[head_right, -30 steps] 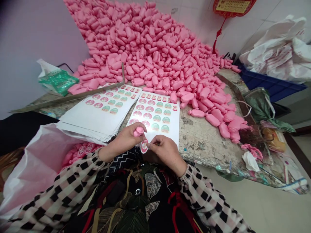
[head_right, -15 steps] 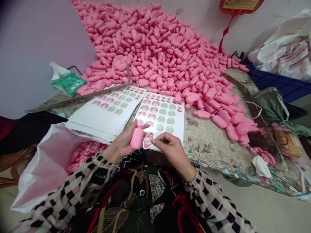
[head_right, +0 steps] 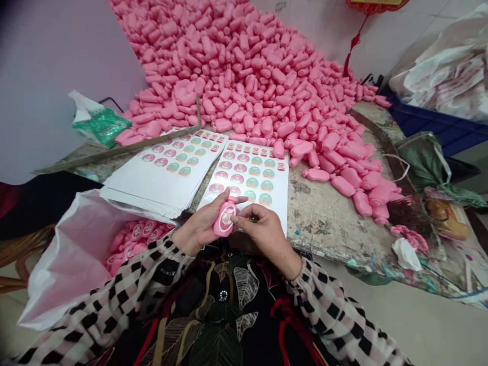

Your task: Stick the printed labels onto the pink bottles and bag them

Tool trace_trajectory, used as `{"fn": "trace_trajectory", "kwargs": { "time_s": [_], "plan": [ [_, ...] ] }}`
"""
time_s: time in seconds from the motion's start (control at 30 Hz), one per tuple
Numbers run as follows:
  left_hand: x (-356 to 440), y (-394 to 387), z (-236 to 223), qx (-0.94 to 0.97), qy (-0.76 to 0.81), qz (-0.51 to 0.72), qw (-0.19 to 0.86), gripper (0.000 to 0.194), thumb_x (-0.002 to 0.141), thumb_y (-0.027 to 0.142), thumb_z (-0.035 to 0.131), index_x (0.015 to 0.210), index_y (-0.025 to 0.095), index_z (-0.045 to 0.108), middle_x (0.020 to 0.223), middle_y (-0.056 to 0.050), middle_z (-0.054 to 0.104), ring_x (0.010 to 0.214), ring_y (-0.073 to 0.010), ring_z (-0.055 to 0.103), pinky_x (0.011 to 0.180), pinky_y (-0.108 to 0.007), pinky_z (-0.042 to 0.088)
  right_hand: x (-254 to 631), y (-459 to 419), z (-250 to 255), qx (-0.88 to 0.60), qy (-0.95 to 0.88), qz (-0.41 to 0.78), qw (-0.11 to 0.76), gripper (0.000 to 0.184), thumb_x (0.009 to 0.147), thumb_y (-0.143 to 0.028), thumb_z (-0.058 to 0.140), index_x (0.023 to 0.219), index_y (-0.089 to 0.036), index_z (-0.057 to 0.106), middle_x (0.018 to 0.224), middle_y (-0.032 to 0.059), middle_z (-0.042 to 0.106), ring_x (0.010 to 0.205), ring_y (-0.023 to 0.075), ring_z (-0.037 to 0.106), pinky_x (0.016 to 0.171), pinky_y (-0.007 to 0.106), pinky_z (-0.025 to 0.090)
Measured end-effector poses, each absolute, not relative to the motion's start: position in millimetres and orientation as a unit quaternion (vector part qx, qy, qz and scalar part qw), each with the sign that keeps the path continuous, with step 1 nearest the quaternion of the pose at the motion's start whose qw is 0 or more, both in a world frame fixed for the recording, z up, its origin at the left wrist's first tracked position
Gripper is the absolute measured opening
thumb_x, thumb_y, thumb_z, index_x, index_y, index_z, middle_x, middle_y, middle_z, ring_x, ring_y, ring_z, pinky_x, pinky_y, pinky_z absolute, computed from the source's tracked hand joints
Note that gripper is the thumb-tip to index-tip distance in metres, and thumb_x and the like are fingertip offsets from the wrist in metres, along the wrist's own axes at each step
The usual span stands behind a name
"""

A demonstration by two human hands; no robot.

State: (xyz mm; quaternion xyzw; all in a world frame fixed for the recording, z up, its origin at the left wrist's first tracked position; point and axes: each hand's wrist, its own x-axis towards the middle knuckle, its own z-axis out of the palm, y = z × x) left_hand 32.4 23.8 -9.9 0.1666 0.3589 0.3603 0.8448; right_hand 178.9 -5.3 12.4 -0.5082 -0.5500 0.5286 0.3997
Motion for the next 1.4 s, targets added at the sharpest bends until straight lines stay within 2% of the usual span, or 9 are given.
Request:
{"fn": "trace_trajectory", "kwargs": {
  "time_s": [0.5, 0.73, 1.07, 1.4],
  "plan": [
    [31.0, 22.9, -11.0, 0.176, 0.350, 0.363, 0.846, 0.054, 0.080, 0.058, 0.054, 0.110, 0.013, 0.060, 0.060, 0.000, 0.049, 0.053, -0.0127, 0.053, 0.054, -0.024, 0.046, 175.4, -5.8, 14.3, -0.516, -0.554, 0.527, 0.387, 0.023, 0.065, -0.040, 0.073, 0.067, -0.019, 0.064, 0.066, -0.0013, 0.062, 0.063, 0.0130, 0.053, 0.062, 0.028, 0.043],
    [31.0, 22.2, -11.5, 0.178, 0.346, 0.362, 0.847, 0.054, 0.080, 0.057, 0.055, 0.112, 0.013, 0.060, 0.061, 0.001, 0.048, 0.051, -0.0108, 0.051, 0.053, -0.023, 0.045, 176.4, -6.4, 9.9, -0.510, -0.551, 0.532, 0.392, 0.018, 0.069, -0.036, 0.071, 0.068, -0.019, 0.064, 0.067, -0.0012, 0.063, 0.062, 0.0127, 0.054, 0.063, 0.028, 0.043],
    [32.7, 21.3, -8.9, 0.183, 0.356, 0.367, 0.839, 0.053, 0.082, 0.056, 0.051, 0.111, 0.012, 0.060, 0.060, 0.001, 0.047, 0.049, -0.0102, 0.050, 0.052, -0.023, 0.046, 174.2, -6.6, 13.2, -0.515, -0.535, 0.547, 0.387, 0.024, 0.064, -0.038, 0.075, 0.067, -0.017, 0.062, 0.066, -0.0011, 0.062, 0.062, 0.0118, 0.053, 0.063, 0.026, 0.043],
    [34.4, 21.7, -7.6, 0.187, 0.366, 0.370, 0.833, 0.055, 0.082, 0.058, 0.051, 0.111, 0.012, 0.061, 0.061, 0.001, 0.049, 0.047, -0.0086, 0.048, 0.053, -0.024, 0.047, 176.2, -6.4, 7.4, -0.517, -0.537, 0.542, 0.387, 0.020, 0.068, -0.034, 0.072, 0.069, -0.017, 0.063, 0.067, -0.0007, 0.063, 0.063, 0.0120, 0.053, 0.064, 0.026, 0.042]
  ]
}}
